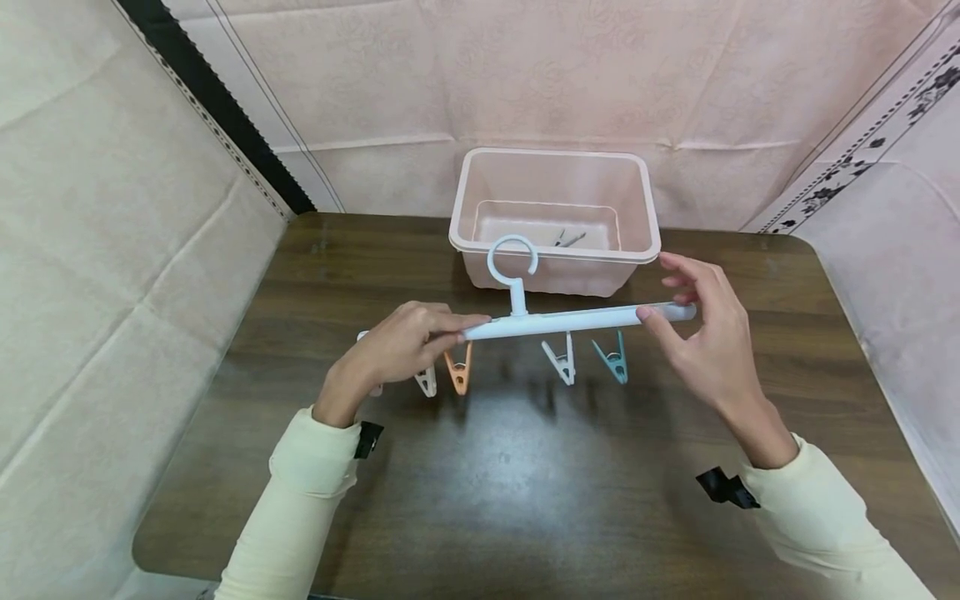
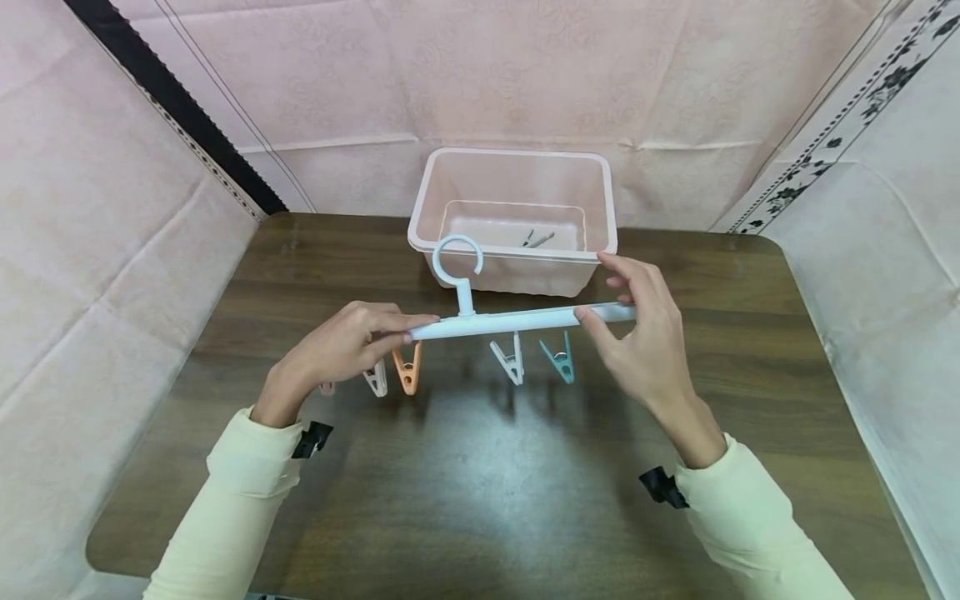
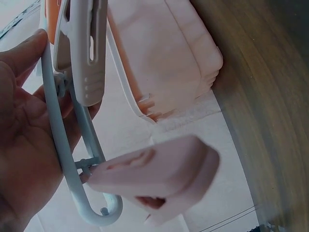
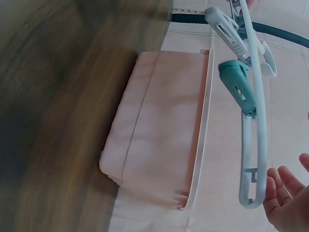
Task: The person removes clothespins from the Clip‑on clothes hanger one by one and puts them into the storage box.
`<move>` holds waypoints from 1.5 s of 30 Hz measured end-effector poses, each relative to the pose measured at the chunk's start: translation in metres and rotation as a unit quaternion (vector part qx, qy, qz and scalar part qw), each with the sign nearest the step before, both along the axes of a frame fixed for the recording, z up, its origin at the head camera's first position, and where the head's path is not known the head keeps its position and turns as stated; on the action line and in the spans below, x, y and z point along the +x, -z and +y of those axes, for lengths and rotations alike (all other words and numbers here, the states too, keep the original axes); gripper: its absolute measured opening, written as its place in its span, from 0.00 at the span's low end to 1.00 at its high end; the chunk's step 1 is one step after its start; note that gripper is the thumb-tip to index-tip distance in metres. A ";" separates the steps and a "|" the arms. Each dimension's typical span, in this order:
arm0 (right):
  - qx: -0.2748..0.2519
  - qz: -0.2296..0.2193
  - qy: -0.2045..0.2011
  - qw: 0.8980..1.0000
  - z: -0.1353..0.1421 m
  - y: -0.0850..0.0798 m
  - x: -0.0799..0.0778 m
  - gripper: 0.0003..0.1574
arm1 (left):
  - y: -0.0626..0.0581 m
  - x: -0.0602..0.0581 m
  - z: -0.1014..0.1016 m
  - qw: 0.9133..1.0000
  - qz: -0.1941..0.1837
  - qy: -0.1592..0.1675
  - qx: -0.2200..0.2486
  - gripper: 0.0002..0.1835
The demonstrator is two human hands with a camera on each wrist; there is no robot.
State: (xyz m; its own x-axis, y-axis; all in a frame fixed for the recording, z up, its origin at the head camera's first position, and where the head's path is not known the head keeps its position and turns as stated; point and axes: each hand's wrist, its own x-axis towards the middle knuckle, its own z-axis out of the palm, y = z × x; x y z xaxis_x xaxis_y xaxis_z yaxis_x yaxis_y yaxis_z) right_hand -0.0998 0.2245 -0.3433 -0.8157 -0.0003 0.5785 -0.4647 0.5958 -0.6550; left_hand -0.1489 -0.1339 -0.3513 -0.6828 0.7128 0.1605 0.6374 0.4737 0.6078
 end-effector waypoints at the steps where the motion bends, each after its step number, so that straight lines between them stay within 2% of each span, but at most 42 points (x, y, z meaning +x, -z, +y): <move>1: -0.002 0.002 0.000 1.000 0.000 0.001 0.001 0.39 | -0.001 0.000 0.000 1.000 0.000 0.001 0.001 0.22; 15: -0.006 0.014 -0.008 1.000 -0.005 0.006 0.012 0.44 | -0.002 0.000 0.000 1.000 0.010 0.003 -0.001 0.22; 27: -0.012 0.012 -0.026 1.000 -0.017 0.014 0.011 0.42 | -0.002 0.000 -0.001 1.000 0.003 -0.003 -0.004 0.22; 38: -0.004 0.011 -0.041 0.999 -0.016 0.016 0.015 0.42 | -0.003 0.000 -0.001 1.000 0.005 -0.006 -0.001 0.22; 45: -0.018 0.007 -0.026 0.999 -0.019 0.023 0.021 0.42 | -0.003 -0.001 0.000 1.000 0.003 -0.008 0.002 0.22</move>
State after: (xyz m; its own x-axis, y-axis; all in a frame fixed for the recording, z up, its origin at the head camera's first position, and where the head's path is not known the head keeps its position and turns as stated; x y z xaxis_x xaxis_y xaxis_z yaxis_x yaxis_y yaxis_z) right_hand -0.0793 0.2053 -0.3658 -0.8070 -0.0224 0.5901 -0.5040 0.5470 -0.6684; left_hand -0.1498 -0.1337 -0.3478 -0.6925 0.7016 0.1677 0.6341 0.4813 0.6051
